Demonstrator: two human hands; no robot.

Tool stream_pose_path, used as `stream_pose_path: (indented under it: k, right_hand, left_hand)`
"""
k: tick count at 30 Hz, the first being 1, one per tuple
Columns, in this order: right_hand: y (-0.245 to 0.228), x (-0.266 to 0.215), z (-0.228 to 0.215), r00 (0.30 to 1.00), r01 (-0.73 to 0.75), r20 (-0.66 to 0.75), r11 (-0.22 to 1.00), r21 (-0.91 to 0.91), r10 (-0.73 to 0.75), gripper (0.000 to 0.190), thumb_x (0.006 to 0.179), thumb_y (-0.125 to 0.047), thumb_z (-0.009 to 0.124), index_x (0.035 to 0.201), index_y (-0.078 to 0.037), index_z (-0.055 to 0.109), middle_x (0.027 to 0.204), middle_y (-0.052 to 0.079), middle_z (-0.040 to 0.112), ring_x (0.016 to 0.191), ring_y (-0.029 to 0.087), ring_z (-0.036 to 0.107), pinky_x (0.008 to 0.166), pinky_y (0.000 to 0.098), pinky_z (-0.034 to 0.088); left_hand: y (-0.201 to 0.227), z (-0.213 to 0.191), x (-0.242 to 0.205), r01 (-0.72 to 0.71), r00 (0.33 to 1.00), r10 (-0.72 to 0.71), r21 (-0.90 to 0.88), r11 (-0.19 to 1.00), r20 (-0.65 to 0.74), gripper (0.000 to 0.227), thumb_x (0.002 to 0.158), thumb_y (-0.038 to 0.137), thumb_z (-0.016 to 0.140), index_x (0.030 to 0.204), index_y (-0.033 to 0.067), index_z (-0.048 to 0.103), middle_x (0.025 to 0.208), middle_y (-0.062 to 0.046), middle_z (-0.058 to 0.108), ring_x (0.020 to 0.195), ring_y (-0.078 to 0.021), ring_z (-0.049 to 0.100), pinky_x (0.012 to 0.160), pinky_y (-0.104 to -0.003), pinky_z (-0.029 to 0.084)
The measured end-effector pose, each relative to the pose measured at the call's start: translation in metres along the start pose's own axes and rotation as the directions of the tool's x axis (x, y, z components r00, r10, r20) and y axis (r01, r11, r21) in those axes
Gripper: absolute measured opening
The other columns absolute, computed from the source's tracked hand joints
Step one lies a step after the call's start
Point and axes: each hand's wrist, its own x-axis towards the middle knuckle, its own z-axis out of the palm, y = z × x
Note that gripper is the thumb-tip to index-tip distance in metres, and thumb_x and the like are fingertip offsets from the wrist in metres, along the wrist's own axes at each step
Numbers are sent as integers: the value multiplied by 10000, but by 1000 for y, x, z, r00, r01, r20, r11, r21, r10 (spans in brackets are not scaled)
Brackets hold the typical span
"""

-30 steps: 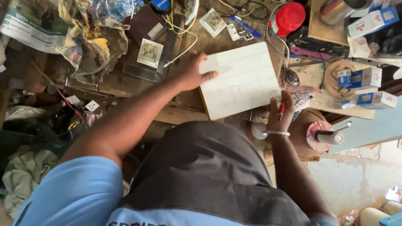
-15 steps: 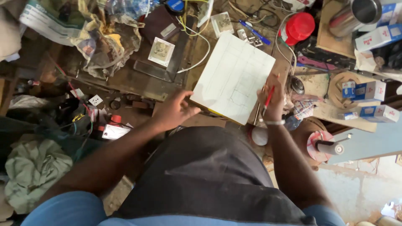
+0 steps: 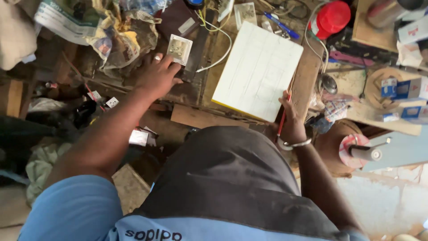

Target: Use a ruler and pencil to draw a technical diagram on a white board.

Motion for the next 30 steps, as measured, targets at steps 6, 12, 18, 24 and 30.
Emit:
stream_pose_path:
  k: [6, 12, 18, 24, 30]
  right_hand:
    - [16, 15, -9, 1000, -4, -1, 1000, 3, 4, 866, 759, -194, 925, 1473, -40, 460, 1437, 275, 570, 1346, 446, 557, 1098, 496, 473]
    - [7, 19, -11, 996, -81, -27, 996, 30, 82, 788, 784, -129, 899, 1461, -56, 502, 1383, 245, 625, 1303, 422, 611, 1067, 460, 509]
    - [6, 19, -8, 995, -41, -91, 996, 75, 48, 789, 758, -66, 892, 1441, -40, 498, 1483, 259, 575, 1357, 409, 582, 1096, 454, 497]
    - [23, 13, 8, 995, -29, -88, 982, 189, 46, 756, 786, 13, 860, 1439, 4, 480, 1569, 260, 492, 1452, 358, 512, 1152, 425, 476]
    - [34, 12, 13, 990, 73, -128, 988, 137, -55, 759, 802, 41, 846, 1462, 23, 473, 1598, 273, 467, 1511, 346, 454, 1213, 428, 435]
  left_hand:
    - [-22, 11, 10, -190, 980, 194, -88, 978, 33, 453, 937, 430, 729, 1194, 68, 637, 1225, -134, 619, 1197, -383, 537, 999, -530, 383]
    - [-12, 17, 6, -102, 995, 76, -507, 856, -72, 492, 1057, 386, 646, 1333, -2, 523, 1175, -251, 666, 1050, -449, 634, 821, -518, 497]
    - [39, -1, -14, 146, 985, -173, -588, 796, 10, 425, 1046, 386, 624, 1330, 75, 560, 951, -137, 709, 838, -324, 710, 818, -432, 564]
    - [81, -17, -30, -235, 940, 101, -405, 884, -325, 553, 986, 421, 723, 1354, 48, 548, 1181, -184, 656, 1025, -385, 658, 873, -471, 549]
    - [56, 13, -35, -137, 987, 104, -299, 944, -124, 591, 899, 508, 722, 1363, 166, 590, 1185, -165, 602, 958, -394, 625, 791, -499, 518]
